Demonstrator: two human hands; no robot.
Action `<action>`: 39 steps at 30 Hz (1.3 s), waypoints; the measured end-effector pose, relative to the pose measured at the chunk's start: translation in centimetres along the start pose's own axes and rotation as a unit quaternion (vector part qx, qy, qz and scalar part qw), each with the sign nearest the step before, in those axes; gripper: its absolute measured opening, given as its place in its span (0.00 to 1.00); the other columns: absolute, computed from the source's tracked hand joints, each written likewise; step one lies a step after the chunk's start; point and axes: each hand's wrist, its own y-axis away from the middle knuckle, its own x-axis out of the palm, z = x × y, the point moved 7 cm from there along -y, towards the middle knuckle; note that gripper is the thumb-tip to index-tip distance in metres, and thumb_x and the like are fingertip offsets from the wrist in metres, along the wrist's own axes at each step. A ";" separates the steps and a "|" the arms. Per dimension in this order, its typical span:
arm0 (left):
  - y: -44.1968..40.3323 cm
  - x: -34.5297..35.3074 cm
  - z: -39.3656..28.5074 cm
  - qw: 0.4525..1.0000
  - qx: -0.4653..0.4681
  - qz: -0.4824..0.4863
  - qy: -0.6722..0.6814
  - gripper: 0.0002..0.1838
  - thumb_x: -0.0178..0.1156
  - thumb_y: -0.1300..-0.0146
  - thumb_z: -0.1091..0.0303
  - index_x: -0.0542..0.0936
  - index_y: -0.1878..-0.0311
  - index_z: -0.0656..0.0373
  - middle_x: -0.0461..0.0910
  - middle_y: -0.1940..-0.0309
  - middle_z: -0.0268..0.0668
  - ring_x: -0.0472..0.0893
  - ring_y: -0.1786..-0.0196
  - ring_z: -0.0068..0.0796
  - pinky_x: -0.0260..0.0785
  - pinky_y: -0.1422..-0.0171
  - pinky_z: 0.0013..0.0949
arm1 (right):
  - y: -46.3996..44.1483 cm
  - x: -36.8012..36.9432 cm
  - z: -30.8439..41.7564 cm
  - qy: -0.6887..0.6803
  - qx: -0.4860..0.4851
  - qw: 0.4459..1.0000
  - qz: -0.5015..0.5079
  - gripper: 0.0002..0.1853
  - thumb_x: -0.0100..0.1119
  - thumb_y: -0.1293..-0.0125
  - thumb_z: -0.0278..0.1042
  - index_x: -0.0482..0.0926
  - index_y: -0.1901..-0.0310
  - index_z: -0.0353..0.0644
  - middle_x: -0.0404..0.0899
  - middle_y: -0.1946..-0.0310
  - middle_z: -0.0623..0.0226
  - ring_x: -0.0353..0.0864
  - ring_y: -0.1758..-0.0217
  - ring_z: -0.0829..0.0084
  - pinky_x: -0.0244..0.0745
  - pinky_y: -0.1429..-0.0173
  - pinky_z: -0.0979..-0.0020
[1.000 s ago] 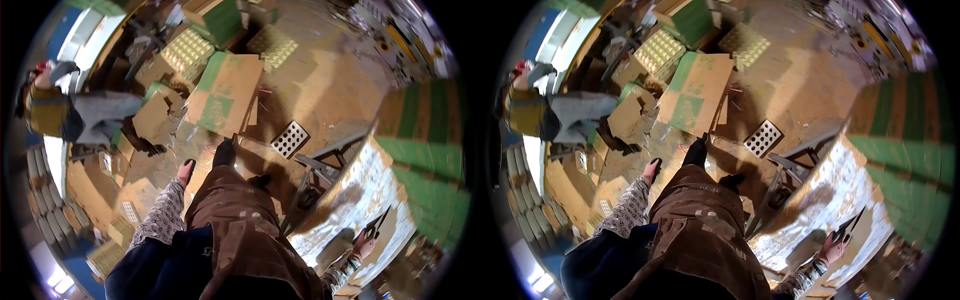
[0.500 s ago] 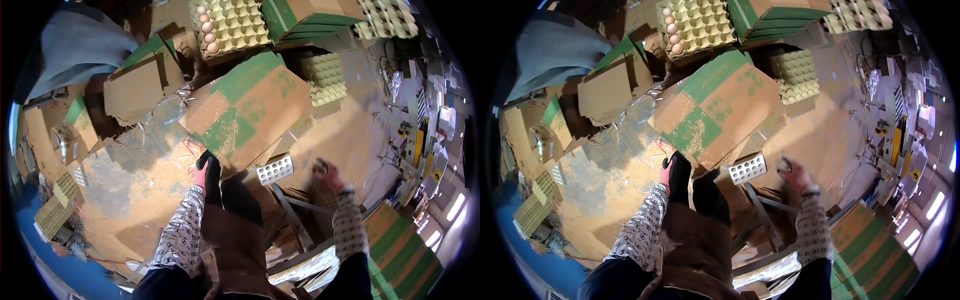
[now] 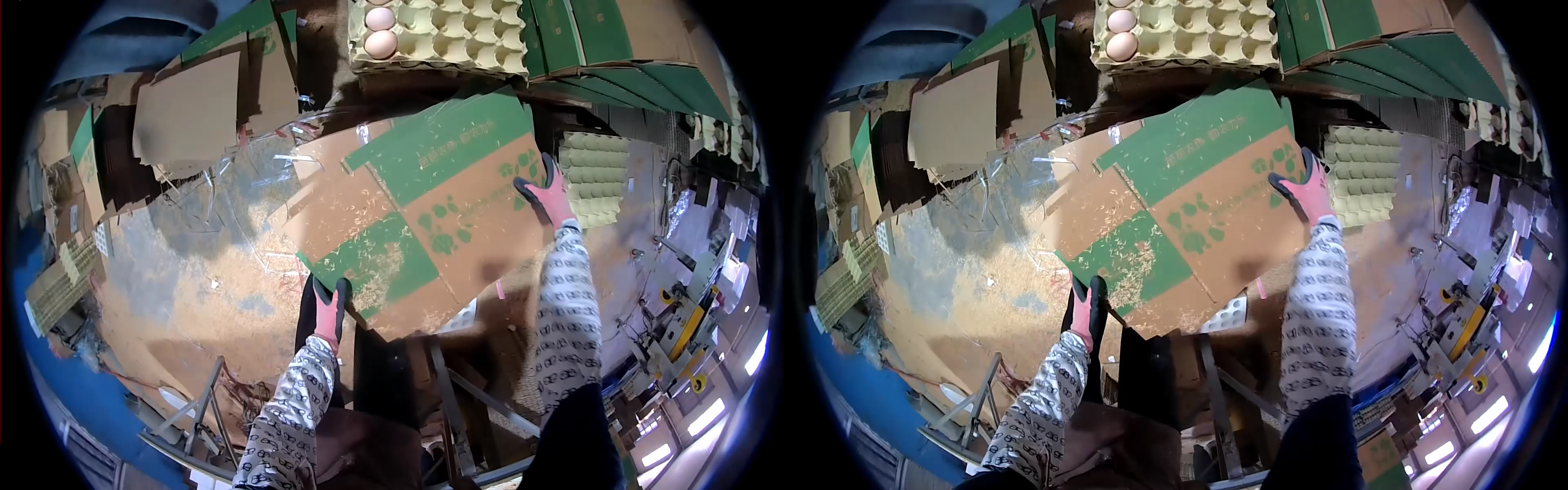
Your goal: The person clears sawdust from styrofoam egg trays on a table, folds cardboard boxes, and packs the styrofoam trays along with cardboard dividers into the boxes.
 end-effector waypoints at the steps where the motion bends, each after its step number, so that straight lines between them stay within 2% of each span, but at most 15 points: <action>1: 0.1 -0.1 1.0 1.000 -0.021 0.001 0.013 0.32 0.55 0.34 0.56 0.54 0.32 0.55 0.70 0.53 0.32 0.69 0.56 0.23 0.65 0.52 0.28 | 0.9 -0.6 -0.2 0.017 0.019 1.000 0.014 0.47 0.70 0.54 0.47 0.58 0.34 0.41 0.67 0.39 0.52 0.66 0.37 0.56 0.61 0.33 0.63; 4: 0.1 0.6 1.5 0.994 -0.080 -0.001 0.074 0.30 0.58 0.36 0.62 0.59 0.34 0.57 0.71 0.52 0.33 0.70 0.55 0.24 0.65 0.49 0.29 | 5.1 0.5 -5.1 0.079 0.126 0.981 0.129 0.41 0.68 0.50 0.47 0.62 0.36 0.40 0.70 0.42 0.53 0.69 0.41 0.56 0.63 0.35 0.64; 7: -2.8 -1.4 -0.4 0.994 -0.083 -0.067 0.016 0.27 0.54 0.34 0.61 0.63 0.35 0.60 0.71 0.44 0.39 0.70 0.44 0.30 0.62 0.39 0.31 | 8.1 0.0 -3.2 -0.051 0.147 0.973 0.167 0.35 0.64 0.45 0.47 0.67 0.39 0.38 0.74 0.46 0.56 0.73 0.45 0.62 0.65 0.39 0.67; 10: -7.5 -2.1 -5.4 0.998 -0.053 0.015 -0.012 0.29 0.52 0.33 0.60 0.59 0.32 0.60 0.66 0.38 0.40 0.66 0.37 0.32 0.56 0.33 0.30 | 9.2 0.0 -2.0 -0.147 0.227 0.909 0.318 0.28 0.62 0.43 0.44 0.72 0.44 0.36 0.76 0.49 0.60 0.73 0.47 0.68 0.67 0.42 0.69; 13: -14.2 -3.3 -6.1 0.997 0.034 0.061 -0.015 0.31 0.44 0.31 0.48 0.60 0.32 0.59 0.66 0.37 0.39 0.67 0.38 0.33 0.57 0.34 0.32 | 7.8 1.5 -4.4 -0.180 0.142 0.940 0.251 0.27 0.60 0.41 0.44 0.72 0.45 0.35 0.76 0.50 0.62 0.73 0.48 0.71 0.67 0.42 0.70; 14: -14.5 -2.2 -6.3 0.981 -0.089 0.099 0.143 0.37 0.36 0.33 0.38 0.61 0.32 0.58 0.68 0.38 0.39 0.70 0.40 0.34 0.58 0.35 0.34 | 8.3 1.3 -4.3 -0.119 0.194 0.939 0.259 0.25 0.58 0.39 0.40 0.70 0.43 0.35 0.75 0.47 0.61 0.72 0.46 0.69 0.64 0.40 0.70; 17: -15.9 0.0 -6.2 0.917 -0.217 0.157 0.296 0.39 0.35 0.35 0.33 0.64 0.35 0.56 0.71 0.42 0.39 0.73 0.44 0.36 0.65 0.40 0.39 | 9.8 4.0 -14.4 -0.156 0.160 0.973 -0.050 0.26 0.55 0.37 0.40 0.66 0.40 0.34 0.71 0.43 0.59 0.70 0.41 0.66 0.62 0.37 0.70; 18: -17.0 -0.7 -4.1 0.944 -0.174 0.149 0.238 0.39 0.35 0.36 0.32 0.67 0.37 0.55 0.73 0.44 0.39 0.74 0.46 0.36 0.68 0.43 0.40 | 11.0 2.6 -14.3 -0.233 0.260 0.929 -0.122 0.27 0.47 0.33 0.47 0.66 0.41 0.34 0.72 0.44 0.58 0.72 0.43 0.63 0.67 0.43 0.67; 19: -17.9 -1.7 -0.6 0.966 -0.131 0.136 0.178 0.38 0.36 0.37 0.31 0.69 0.39 0.55 0.74 0.47 0.39 0.76 0.48 0.37 0.70 0.46 0.40 | 10.8 3.3 -13.0 -0.495 0.186 0.827 -0.189 0.28 0.43 0.29 0.46 0.58 0.34 0.38 0.64 0.37 0.61 0.63 0.35 0.64 0.60 0.34 0.71; 21: -18.1 -3.0 3.0 0.931 -0.212 0.098 0.281 0.35 0.43 0.38 0.34 0.73 0.45 0.57 0.78 0.55 0.42 0.80 0.57 0.39 0.75 0.54 0.42 | 8.7 5.1 -13.7 -0.629 0.180 0.744 -0.134 0.27 0.37 0.27 0.49 0.60 0.34 0.41 0.63 0.35 0.65 0.63 0.34 0.66 0.61 0.34 0.71; 24: -16.2 -1.5 1.2 0.928 -0.252 0.129 0.242 0.35 0.44 0.39 0.34 0.73 0.46 0.56 0.79 0.56 0.41 0.80 0.58 0.38 0.75 0.54 0.42 | 8.1 6.8 -11.9 -0.454 0.231 0.857 0.080 0.28 0.38 0.28 0.51 0.63 0.36 0.39 0.68 0.39 0.64 0.66 0.36 0.64 0.59 0.32 0.70; 33: -10.7 -0.7 -5.1 0.921 -0.300 0.163 0.190 0.35 0.45 0.40 0.33 0.75 0.49 0.56 0.79 0.59 0.40 0.80 0.59 0.37 0.74 0.55 0.42 | 25.9 15.4 -11.5 -0.663 0.402 0.631 0.022 0.28 0.39 0.29 0.52 0.63 0.36 0.40 0.66 0.37 0.66 0.65 0.35 0.66 0.59 0.32 0.70; 36: -10.7 -4.5 -4.7 0.938 -0.296 0.135 0.119 0.34 0.44 0.40 0.33 0.77 0.52 0.56 0.80 0.61 0.40 0.80 0.61 0.37 0.75 0.56 0.42 | 31.0 15.9 -5.5 -0.660 0.434 0.613 0.013 0.28 0.39 0.29 0.53 0.64 0.36 0.41 0.65 0.36 0.66 0.66 0.35 0.69 0.60 0.32 0.70; 37: -9.0 -4.6 -5.2 0.919 -0.361 0.107 0.115 0.34 0.44 0.40 0.33 0.77 0.51 0.56 0.80 0.60 0.40 0.80 0.61 0.37 0.75 0.57 0.42 | 32.0 16.7 -4.7 -0.710 0.392 0.584 0.030 0.28 0.38 0.29 0.53 0.64 0.36 0.42 0.65 0.36 0.67 0.66 0.36 0.69 0.60 0.33 0.70; 39: -11.2 -8.4 -2.6 0.927 -0.332 0.162 0.065 0.33 0.45 0.39 0.35 0.77 0.51 0.56 0.80 0.60 0.41 0.80 0.61 0.39 0.75 0.57 0.42 | 34.3 19.0 -5.5 -0.840 0.250 0.475 0.085 0.27 0.38 0.28 0.52 0.64 0.36 0.43 0.66 0.37 0.67 0.66 0.36 0.70 0.60 0.33 0.70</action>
